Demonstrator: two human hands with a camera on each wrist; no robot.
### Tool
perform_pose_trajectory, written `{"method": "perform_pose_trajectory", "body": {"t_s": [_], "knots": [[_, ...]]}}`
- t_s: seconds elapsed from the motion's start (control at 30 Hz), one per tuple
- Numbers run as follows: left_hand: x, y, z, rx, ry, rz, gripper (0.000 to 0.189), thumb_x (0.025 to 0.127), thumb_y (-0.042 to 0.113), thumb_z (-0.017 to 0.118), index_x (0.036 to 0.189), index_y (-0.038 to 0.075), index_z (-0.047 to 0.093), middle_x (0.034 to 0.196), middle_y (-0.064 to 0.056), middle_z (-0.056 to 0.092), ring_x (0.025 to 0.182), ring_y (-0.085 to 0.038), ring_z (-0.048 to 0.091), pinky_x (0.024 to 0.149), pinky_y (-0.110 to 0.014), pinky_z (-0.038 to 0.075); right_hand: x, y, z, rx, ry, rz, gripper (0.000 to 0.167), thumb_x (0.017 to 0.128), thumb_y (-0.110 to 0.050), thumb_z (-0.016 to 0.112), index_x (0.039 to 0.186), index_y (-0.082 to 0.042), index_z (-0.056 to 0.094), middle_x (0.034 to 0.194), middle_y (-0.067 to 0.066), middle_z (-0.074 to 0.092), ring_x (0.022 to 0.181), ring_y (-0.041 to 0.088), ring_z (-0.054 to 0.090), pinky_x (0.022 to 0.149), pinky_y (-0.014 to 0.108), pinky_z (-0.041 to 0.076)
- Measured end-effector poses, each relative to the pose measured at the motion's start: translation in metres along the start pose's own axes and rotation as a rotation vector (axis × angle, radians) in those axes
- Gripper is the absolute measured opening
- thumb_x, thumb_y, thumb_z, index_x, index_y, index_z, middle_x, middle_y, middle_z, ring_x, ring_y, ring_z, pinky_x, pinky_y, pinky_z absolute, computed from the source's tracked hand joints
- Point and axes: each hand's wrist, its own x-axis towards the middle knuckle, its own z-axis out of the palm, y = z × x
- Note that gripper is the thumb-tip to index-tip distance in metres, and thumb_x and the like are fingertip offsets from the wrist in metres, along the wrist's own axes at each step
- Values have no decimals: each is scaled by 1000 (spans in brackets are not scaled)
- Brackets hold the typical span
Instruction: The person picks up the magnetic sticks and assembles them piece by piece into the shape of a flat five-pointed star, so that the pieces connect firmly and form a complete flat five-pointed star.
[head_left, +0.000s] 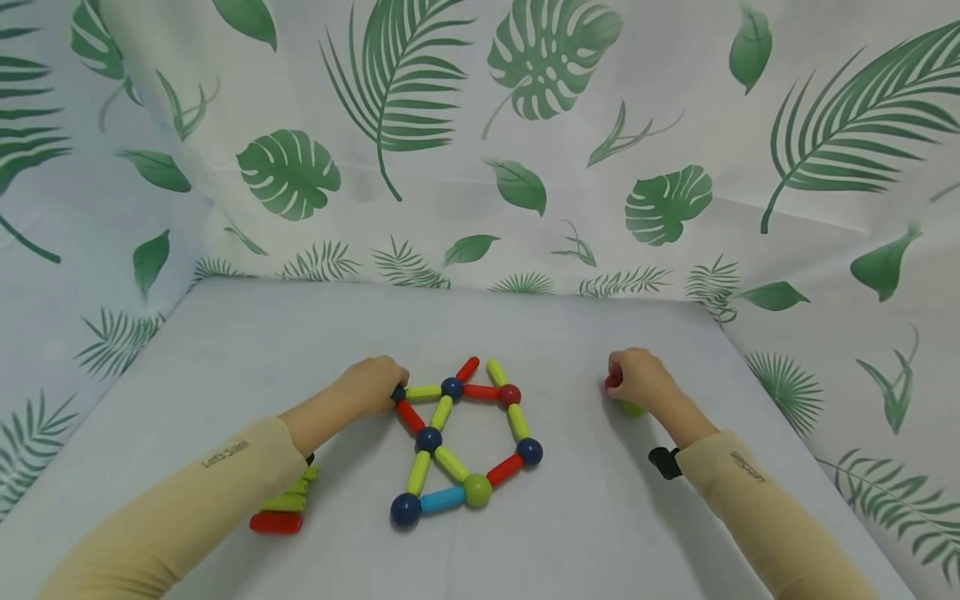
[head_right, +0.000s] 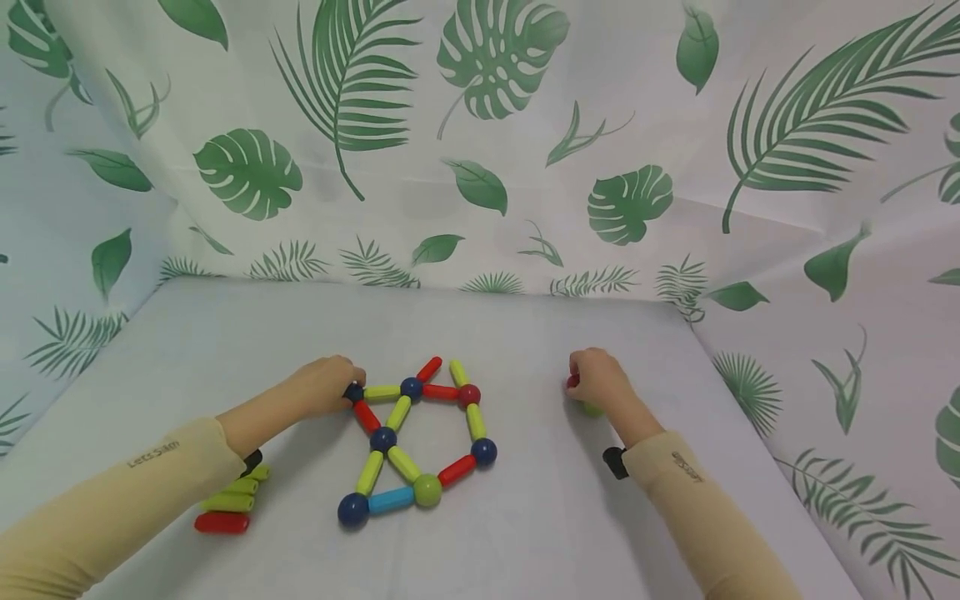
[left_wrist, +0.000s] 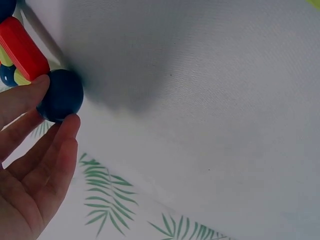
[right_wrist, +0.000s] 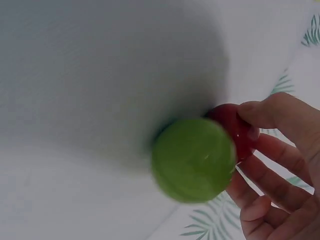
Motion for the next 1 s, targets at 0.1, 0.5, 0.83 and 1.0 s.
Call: {"method": "perform_pose_trajectory", "body": {"t_s": [0.1,0.5,0.83,1.0], "knots": [[0,-1,1,0,-1,-2,19,75,4,72,94,4,67,83,-7,62,75,-19,56,73,-33,49,7,-10,2,23,-18,-8,13,71,-4,70,77,-1,59,73,8,55,70,24,50,63,37,42],[1,-3,4,10,0,3,19,75,5,73,94,4,67,84,-7,62,76,-19,56,73,-33,49,55,-63,13,232,-171,90,28,79,-15,71,101,1,64,93,12,61,84,24,54,73,34,49],[0,-1,5,4,-8,-3,22,77,6,72,98,4,67,87,-8,62,80,-20,57,75,-34,49,93,-97,31,363,-172,113,30,85,-22,65,107,-3,63,100,10,62,93,24,54,81,36,47],[-1,-2,5,7,-1,-5,23,77,7,72,99,4,67,87,-9,61,81,-21,57,75,-34,49,102,-117,35,396,-191,94,31,86,-24,63,110,-4,63,102,9,61,92,23,54,83,35,47]]}}
